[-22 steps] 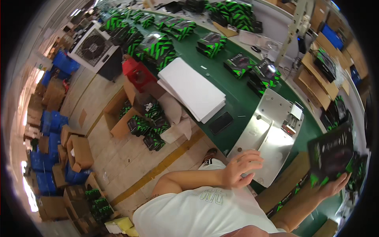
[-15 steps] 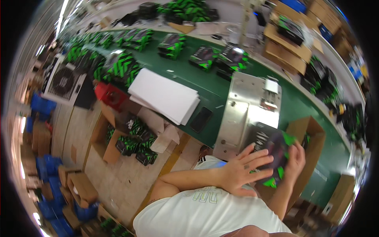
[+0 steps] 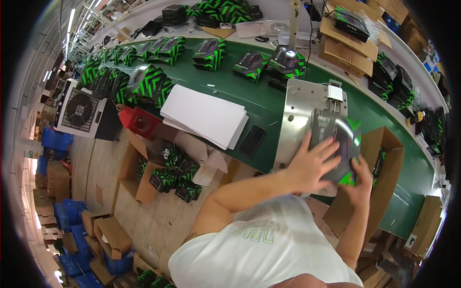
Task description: The person arranges cardboard boxes on the table, picks up packaged computer mice from the conveyor belt, opens and closes the product boxes, and packs them into the cardboard boxes.
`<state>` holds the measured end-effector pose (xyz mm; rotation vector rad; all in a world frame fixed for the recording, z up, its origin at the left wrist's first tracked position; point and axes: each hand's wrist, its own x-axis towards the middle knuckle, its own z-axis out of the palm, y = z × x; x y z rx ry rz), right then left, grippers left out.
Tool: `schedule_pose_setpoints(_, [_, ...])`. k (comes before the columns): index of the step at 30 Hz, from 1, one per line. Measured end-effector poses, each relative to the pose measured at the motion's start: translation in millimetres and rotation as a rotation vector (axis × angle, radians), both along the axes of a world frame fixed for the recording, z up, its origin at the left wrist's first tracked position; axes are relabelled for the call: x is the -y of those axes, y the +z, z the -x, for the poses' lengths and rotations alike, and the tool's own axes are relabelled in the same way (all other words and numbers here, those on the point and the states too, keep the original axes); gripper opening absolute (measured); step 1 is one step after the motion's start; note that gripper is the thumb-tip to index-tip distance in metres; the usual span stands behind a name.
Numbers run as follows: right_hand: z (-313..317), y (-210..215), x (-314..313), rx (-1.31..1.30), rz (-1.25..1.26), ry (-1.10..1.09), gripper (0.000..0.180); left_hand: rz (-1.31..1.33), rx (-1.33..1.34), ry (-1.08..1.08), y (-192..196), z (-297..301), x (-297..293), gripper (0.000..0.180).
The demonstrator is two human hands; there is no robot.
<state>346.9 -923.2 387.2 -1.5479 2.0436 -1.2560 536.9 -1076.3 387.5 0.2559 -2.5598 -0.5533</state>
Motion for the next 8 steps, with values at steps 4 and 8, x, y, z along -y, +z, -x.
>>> schedule_pose_setpoints(4, [25.7,7.0,22.2,0.193,-0.047,0.067,0.075,0.054,0.049,0.045,1.4,17.4,16.3,0.069])
schedule_pose_setpoints(8, [60.2,-40.0,-23.9,0.922,0.201,0.012,0.093,0.214,0.117,-0.086,2.3,2.2,-10.1,0.07])
